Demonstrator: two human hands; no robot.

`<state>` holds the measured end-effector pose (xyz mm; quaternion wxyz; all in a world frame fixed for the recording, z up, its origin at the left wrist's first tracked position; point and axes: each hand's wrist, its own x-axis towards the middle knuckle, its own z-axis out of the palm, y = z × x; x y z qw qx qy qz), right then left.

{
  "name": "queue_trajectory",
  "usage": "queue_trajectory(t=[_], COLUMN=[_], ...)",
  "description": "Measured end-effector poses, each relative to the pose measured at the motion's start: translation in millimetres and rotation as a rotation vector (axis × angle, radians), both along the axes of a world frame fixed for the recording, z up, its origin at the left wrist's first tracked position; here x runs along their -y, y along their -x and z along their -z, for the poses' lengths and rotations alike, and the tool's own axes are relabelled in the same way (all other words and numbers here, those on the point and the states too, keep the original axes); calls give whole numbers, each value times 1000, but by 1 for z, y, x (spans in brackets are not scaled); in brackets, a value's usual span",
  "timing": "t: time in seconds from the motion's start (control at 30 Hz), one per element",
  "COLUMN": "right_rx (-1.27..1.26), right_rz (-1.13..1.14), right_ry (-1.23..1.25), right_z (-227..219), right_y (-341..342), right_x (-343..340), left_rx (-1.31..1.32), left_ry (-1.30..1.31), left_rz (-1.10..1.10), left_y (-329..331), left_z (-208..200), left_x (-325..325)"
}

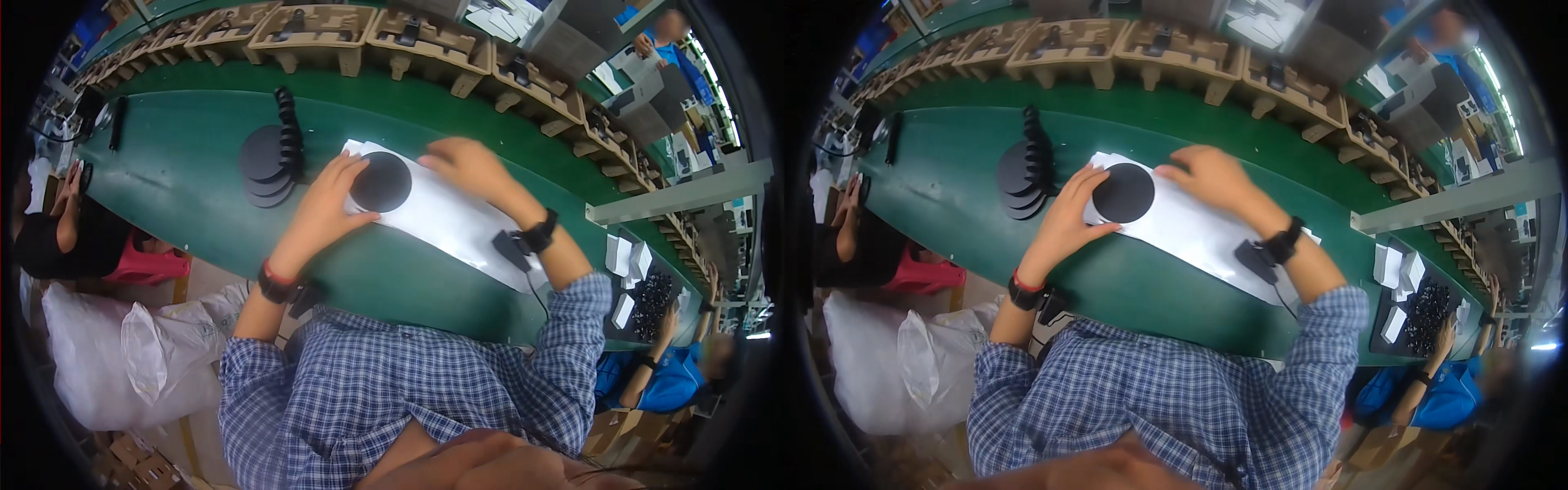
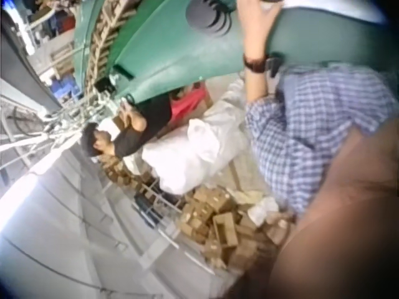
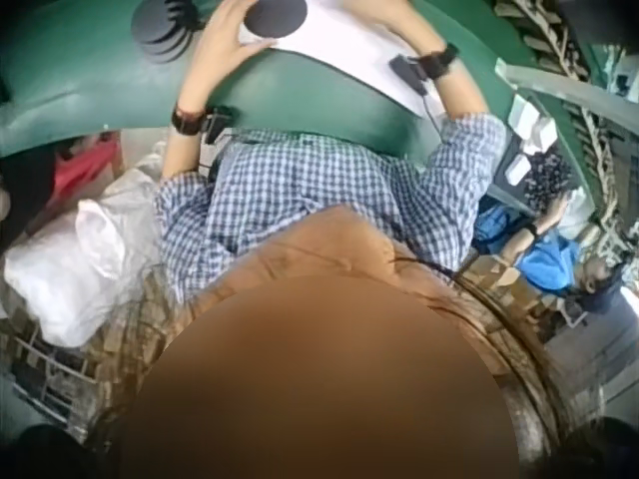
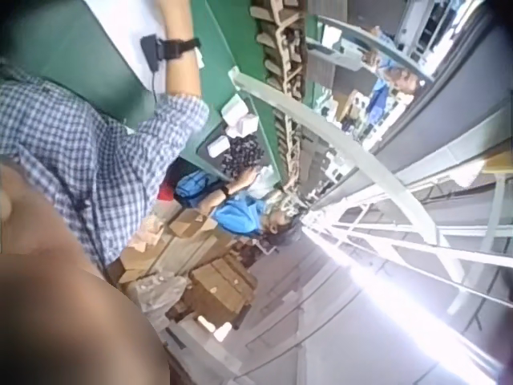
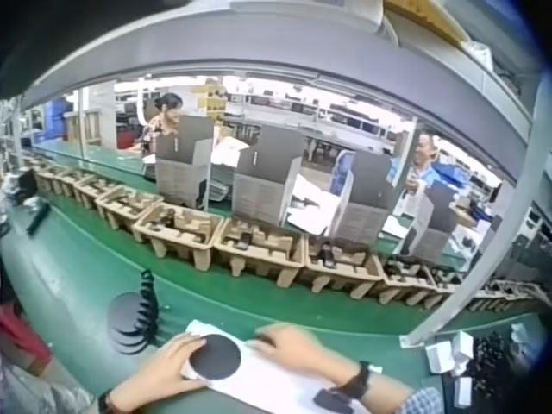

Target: Applying circular adhesive pads to the plastic bases of electronic components on an assembly line.

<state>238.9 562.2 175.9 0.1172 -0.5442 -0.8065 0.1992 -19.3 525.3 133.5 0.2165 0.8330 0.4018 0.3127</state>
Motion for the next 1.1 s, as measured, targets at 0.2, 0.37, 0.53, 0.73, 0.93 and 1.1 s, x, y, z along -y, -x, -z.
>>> queue_trajectory(t=[0.2, 0.37, 0.53, 0.73, 0.93, 1.1], right_rx=[-123, -373, -327, -419, -347, -789], right_rz=[-16, 6, -19, -164, -121, 144], right_ry=[-214, -168, -159, -477, -550, -708], right_z=[39, 12, -14, -14, -38, -64], right_y=[11, 8, 0, 18, -17, -112], right_x=[15, 40, 46, 65, 94, 143], left_rx=[-82, 430, 610, 1161, 269, -106], left_ry=[12, 331, 460, 1189, 194, -263], left_rz=[-27, -56, 204, 542, 223, -135], left_y=[-25, -26, -34, -57, -54, -3], left_z=[23, 21, -9, -5, -2, 24], left_x=[-12, -5, -12, -6, -4, 3])
